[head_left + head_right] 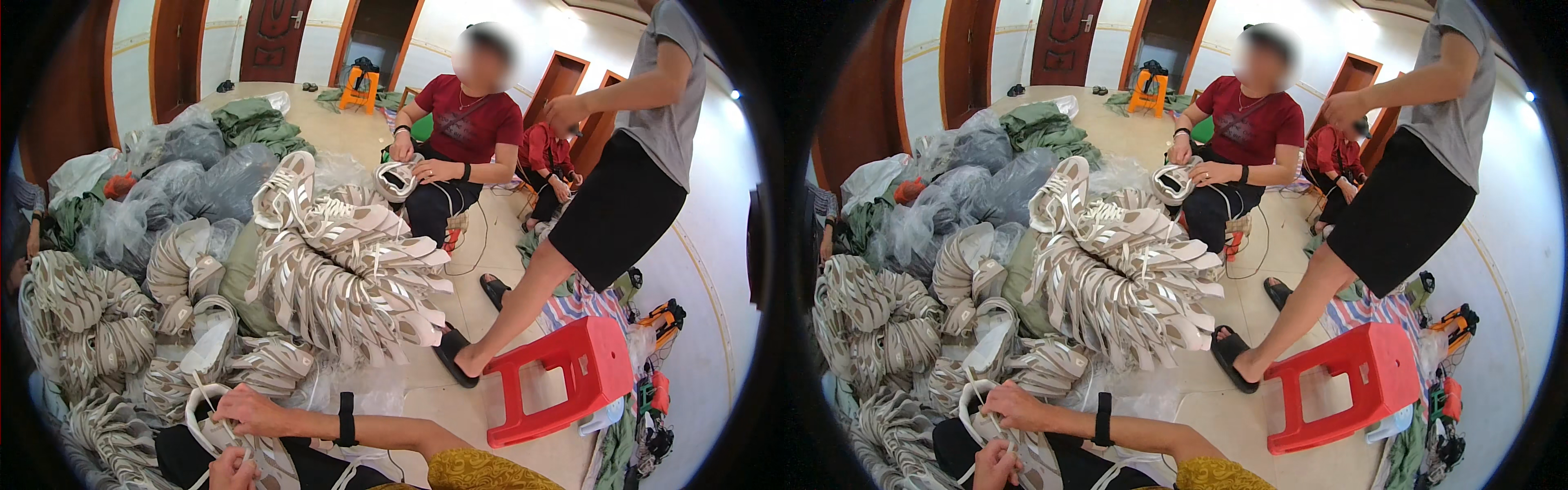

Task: Thread laces through the eyelets of shoe uppers and tie them.

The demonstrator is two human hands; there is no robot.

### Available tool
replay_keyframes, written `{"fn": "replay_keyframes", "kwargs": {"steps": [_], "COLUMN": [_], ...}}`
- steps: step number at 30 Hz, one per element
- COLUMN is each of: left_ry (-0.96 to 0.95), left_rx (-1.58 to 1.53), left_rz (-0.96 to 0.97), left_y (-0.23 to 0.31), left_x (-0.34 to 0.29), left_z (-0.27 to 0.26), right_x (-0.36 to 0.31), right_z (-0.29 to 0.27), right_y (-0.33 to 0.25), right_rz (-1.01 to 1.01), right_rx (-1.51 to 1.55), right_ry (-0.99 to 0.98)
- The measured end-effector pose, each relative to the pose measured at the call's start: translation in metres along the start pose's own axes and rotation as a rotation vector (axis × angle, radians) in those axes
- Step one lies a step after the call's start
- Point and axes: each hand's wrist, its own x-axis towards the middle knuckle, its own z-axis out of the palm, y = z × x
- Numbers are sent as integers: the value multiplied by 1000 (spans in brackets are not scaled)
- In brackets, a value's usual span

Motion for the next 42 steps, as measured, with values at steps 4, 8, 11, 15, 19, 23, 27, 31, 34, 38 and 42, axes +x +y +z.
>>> {"fn": "replay_keyframes", "kwargs": {"steps": [4,8,11,15,19,23,27,31,34,38,42], "left_ry": [-215,-250,-227,-215,-250,-241,-286,-274,-311,-382,-392], "left_rx": [-169,-105,-24,-9,88,197,210,209,251,183,157], "left_rz": [80,366,479,446,666,758,698,668,690,687,703], "left_y": [15,61,72,70,61,48,24,11,1,8,26], "left_x": [-23,-49,-62,-80,-76,-74,-63,-61,-64,-72,-82], "left_z": [6,21,9,0,6,13,23,46,55,54,39], "right_x": [-2,-1,-5,-24,-49,-71,-102,-140,-157,-169,-135], "right_z": [1,-1,-2,2,8,-22,-57,-85,-77,-60,-66], "right_y": [2,-1,-25,-74,-61,-60,-81,-100,-99,-66,-31], "right_rz": [2,-24,-202,-339,-229,42,436,1033,1065,216,1], "right_rx": [1,-52,-116,187,236,322,470,564,518,-25,-293], "right_ry": [0,7,86,-135,-130,-302,-448,-870,-882,-542,-348]}}
